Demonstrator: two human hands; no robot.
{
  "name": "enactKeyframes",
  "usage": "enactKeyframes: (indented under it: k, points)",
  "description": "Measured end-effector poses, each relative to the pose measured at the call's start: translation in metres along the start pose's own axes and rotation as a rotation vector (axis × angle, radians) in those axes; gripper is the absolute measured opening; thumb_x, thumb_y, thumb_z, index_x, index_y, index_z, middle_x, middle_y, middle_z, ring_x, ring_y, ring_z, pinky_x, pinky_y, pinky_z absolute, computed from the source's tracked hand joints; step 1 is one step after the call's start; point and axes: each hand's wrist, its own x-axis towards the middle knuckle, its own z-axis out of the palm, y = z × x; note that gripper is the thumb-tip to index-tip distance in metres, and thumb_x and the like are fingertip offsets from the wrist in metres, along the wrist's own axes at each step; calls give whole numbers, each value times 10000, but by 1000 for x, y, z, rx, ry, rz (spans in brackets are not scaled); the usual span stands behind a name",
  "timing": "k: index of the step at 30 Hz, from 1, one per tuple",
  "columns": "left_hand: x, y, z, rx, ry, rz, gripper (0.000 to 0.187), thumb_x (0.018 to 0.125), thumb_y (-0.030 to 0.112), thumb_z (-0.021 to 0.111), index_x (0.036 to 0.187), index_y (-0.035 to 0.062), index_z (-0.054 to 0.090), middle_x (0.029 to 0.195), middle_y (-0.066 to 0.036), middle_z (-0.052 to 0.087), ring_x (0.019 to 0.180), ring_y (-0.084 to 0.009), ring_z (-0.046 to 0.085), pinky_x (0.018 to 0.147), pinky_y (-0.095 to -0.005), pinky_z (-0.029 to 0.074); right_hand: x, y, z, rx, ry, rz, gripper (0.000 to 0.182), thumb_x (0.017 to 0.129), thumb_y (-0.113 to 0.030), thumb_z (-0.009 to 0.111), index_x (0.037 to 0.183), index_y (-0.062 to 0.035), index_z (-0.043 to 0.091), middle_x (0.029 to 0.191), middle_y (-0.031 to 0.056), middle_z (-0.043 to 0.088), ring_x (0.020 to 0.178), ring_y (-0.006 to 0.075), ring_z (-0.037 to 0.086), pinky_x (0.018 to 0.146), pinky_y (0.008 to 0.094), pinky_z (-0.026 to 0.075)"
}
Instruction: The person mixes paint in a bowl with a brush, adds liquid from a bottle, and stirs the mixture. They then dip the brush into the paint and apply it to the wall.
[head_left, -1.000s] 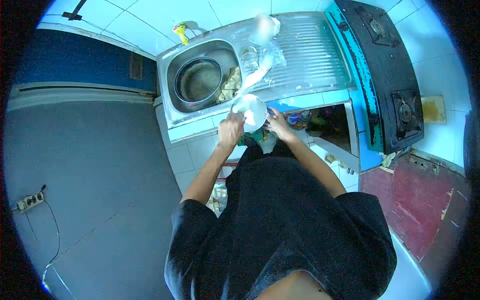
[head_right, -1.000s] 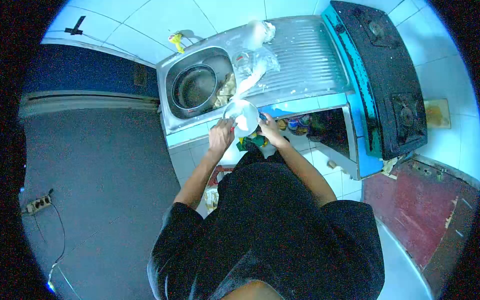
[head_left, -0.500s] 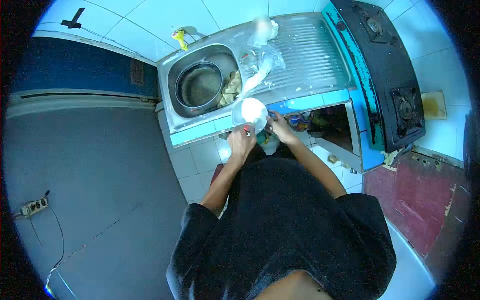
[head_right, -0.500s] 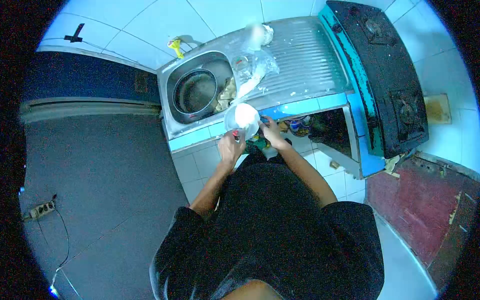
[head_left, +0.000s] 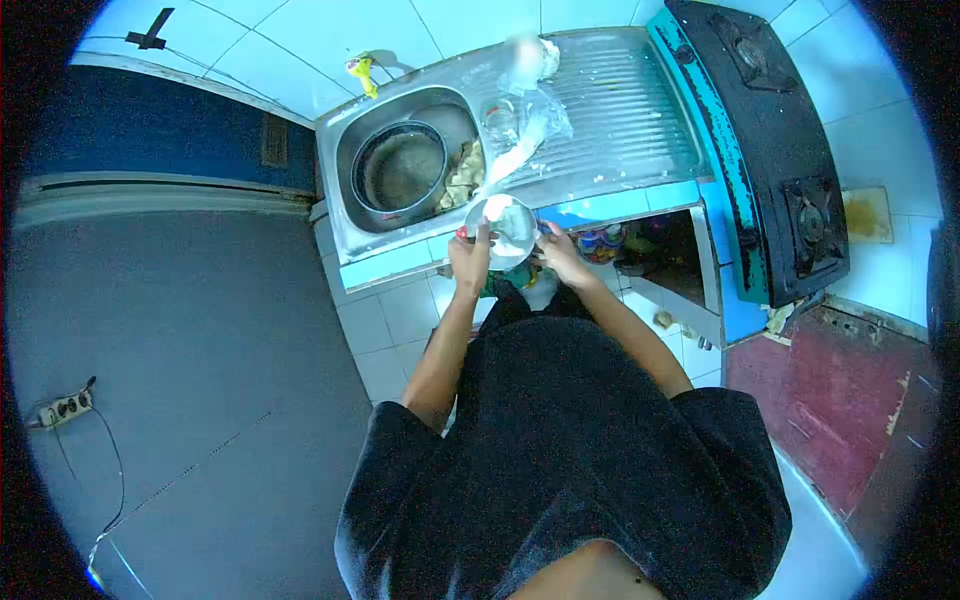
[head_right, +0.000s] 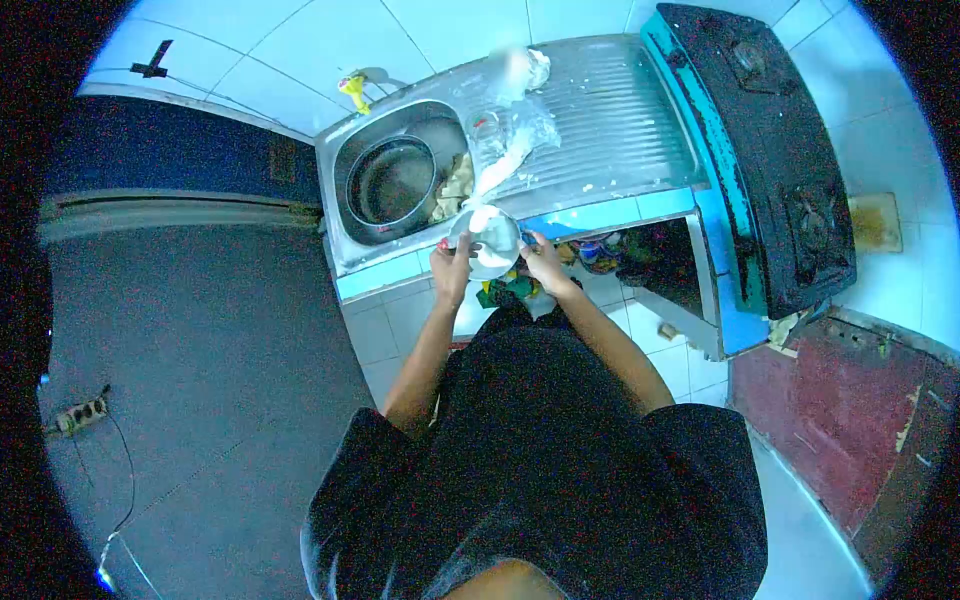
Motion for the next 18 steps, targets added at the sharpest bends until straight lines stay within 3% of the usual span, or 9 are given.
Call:
enactKeyframes:
  k: [1,7,9,10,11,14,17,18]
  points:
    - [0,-3,3,-19,12,-40,397,875,345,596,808,-39,668,700,-88,666,535,-96,558,427,-267,416,1,2,0,22,39,1,448,899,-194,584,1306,-101,423,973,56,532,842,157,551,640,315,523]
    - [-14,-17,9,114,72,-14,384,874,324,591,808,-47,664,676,-87,665,581,-123,599,499,-271,455,-1,0,-1,-68,41,-61,421,899,-222,594,1270,-72,464,893,41,567,791,106,526,566,251,455]
    - [-15,-15,7,251,130,102,393,872,318,582,789,-58,661,647,-115,657,559,-183,607,515,-331,463,-10,-10,4,-46,65,-38,425,899,-225,595,1268,-60,462,879,33,570,789,100,521,564,244,440]
    - [-18,-10,4,375,161,163,403,858,318,585,760,-67,652,628,-177,640,551,-298,615,553,-392,466,-12,-14,7,-24,81,-18,431,899,-228,596,1266,-47,460,865,26,573,787,94,516,562,237,425]
    - [-19,-4,1,376,162,165,403,858,318,585,760,-67,652,628,-177,640,551,-298,615,553,-392,466,-11,-16,9,-22,80,-19,431,899,-228,596,1266,-47,460,865,26,573,787,94,516,562,237,425]
    - [-26,14,-7,642,275,145,491,821,388,603,656,-74,610,615,-259,593,604,-435,597,549,-468,464,-8,-11,4,-108,49,-85,432,901,-223,593,1260,-28,455,876,29,574,787,95,517,578,233,427]
    - [-26,28,-11,651,297,150,515,820,402,600,630,-77,595,605,-267,584,601,-428,603,542,-484,464,-13,-16,7,-35,27,-103,429,902,-215,592,1257,-18,452,882,33,574,796,93,517,623,236,431]
    - [-27,30,-13,695,287,165,392,844,331,584,652,-10,614,587,-213,591,570,-404,592,541,-464,457,-11,-13,6,-35,32,-72,431,899,-221,596,1256,-25,454,877,33,575,790,91,518,637,240,433]
